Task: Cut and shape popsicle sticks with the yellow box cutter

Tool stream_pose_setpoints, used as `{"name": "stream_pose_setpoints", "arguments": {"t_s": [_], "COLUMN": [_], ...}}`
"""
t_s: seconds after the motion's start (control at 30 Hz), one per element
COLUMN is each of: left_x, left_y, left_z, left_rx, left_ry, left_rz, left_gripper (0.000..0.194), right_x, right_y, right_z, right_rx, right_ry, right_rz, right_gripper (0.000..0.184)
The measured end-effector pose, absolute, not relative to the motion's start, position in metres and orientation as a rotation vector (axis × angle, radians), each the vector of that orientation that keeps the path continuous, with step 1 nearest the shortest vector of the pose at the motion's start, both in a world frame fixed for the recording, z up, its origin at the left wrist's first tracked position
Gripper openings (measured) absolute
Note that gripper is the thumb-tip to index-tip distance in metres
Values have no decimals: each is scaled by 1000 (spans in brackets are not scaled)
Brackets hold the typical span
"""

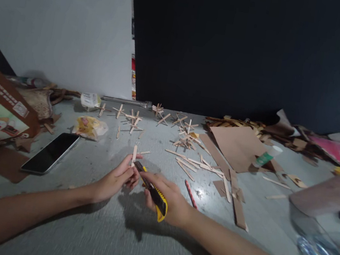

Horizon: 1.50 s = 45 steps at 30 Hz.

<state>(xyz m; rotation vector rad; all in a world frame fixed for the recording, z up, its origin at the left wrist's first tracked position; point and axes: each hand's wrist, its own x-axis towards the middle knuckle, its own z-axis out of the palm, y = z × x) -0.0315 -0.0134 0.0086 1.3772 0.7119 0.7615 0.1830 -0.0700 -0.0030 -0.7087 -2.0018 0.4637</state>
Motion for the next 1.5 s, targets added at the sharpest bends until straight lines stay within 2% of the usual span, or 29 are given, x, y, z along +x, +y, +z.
{"name": "stream_pose_setpoints", "arguments": {"t_s": [0.43,0.77,0.93,1.1,1.27,1.5], "left_x": [-29,-32,-31,-33,-34,-33], "left_y": [-16,-13,-12,-11,-12,-14], "left_z": [7,4,-1,-1,7,14], "left_rx": [1431,1572,1613,1583,1519,1436], "left_ry": [704,682,704,680,640,589], "left_rz": [790,776,786,777,759,759], "left_gripper": [48,50,43,42,46,49], "right_x": [183,182,179,175,174,171], "right_y": [-71,-74,-78,-79,-80,-79], "right_z": [0,8,10,11,13,12], "right_rx": [-733,-724,-753,-768,-773,-810], "right_ry": [-2043,-2043,-2106,-2015,-1845,-1648], "right_rz": [376,409,398,431,635,804], "right_gripper": [57,61,63,52,34,32]}}
